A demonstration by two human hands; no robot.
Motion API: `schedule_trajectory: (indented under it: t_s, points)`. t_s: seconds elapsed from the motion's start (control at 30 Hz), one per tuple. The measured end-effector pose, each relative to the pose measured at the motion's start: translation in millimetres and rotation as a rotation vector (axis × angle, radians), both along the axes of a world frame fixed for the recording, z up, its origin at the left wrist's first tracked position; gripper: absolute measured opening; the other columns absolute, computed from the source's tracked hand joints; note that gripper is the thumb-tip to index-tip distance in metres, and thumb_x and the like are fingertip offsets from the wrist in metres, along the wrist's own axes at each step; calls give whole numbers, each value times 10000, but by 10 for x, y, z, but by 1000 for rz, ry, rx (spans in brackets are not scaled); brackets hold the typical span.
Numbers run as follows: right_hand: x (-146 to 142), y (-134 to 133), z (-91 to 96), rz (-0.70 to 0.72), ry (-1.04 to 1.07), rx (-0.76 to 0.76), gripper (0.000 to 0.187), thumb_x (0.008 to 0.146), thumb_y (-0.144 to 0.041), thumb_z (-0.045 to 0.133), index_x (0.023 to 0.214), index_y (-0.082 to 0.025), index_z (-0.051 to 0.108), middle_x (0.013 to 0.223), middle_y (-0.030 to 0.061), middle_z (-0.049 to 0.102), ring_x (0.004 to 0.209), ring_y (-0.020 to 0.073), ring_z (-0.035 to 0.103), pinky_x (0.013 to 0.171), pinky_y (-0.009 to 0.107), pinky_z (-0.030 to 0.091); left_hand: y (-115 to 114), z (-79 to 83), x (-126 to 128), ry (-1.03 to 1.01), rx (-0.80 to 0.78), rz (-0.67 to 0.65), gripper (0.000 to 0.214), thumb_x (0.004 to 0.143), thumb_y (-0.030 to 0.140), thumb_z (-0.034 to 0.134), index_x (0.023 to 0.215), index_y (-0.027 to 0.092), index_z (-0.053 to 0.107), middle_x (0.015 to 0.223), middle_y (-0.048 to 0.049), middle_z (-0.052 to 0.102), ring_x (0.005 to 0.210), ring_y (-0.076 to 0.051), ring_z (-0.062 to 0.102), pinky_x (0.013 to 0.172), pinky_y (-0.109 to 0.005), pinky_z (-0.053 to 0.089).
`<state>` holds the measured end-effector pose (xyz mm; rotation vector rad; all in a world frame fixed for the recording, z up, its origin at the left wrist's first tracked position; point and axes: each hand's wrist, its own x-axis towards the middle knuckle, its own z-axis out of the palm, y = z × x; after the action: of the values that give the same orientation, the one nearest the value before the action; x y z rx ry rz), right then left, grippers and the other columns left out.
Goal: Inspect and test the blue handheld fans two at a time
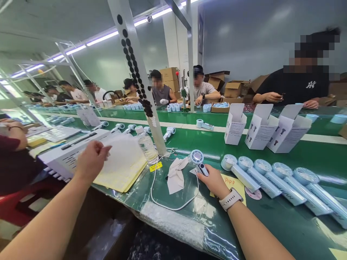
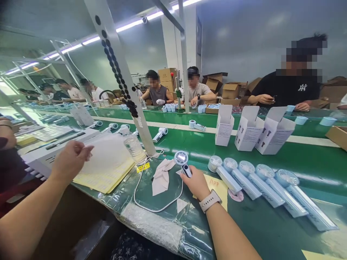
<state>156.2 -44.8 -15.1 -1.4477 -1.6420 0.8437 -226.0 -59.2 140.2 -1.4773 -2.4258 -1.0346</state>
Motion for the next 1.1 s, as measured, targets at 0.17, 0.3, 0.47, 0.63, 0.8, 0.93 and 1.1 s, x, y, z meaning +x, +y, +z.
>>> schedule_trajectory:
  t_s: [0.17,0.3,0.47,0.63,0.8,0.93,1.1]
  points:
    - [-2,-13,-1,15,-24,18,182,774,-393,604,738,-223,551,698,21,658,638,203,565,581,284,359,-22,-258,885,19,19,-188,184,822,302,628,822,231,458,649,50,558,634,-167,566,639,-259,385]
    - [14,-33,10,21,-64,31,160,803,-370,599,785,-213,577,744,33,683,672,209,587,597,285,376,-88,-841,1607,-13,-401,-616,126,916,218,435,1003,218,526,902,-46,686,861,-213,657,731,-291,427]
    - [10,-60,65,42,-97,31,107,814,-306,612,824,-200,605,798,59,706,728,223,615,650,300,399,-252,-1272,1965,-53,-537,-694,184,892,195,441,1034,203,558,838,-50,674,806,-229,638,722,-309,404]
    - [-103,-188,174,101,-69,14,312,788,-288,660,1075,-171,621,927,84,730,801,237,642,708,316,430,-297,-1243,1858,-178,-558,-768,67,820,257,532,811,223,590,660,-7,612,723,-224,600,712,-308,403]
    - [-225,-358,274,371,-22,13,268,797,-337,671,1020,-187,662,853,38,720,754,210,621,664,286,413,-265,-1277,1736,-448,-470,-794,167,729,290,569,869,220,626,812,-32,686,843,-232,634,784,-313,459]
    - [-262,-389,295,369,-168,-2,169,830,-322,643,900,-178,698,850,51,723,753,206,604,658,286,376,-174,-1331,1620,-922,-240,-650,329,648,383,616,921,216,544,755,-9,621,706,-189,590,661,-286,461]
    - [-324,-425,323,407,-284,-43,150,839,-306,649,921,-198,714,903,53,745,817,228,644,678,292,378,-73,-1202,1484,-999,-130,-571,358,702,378,549,1023,230,489,606,70,444,523,-142,441,537,-245,365]
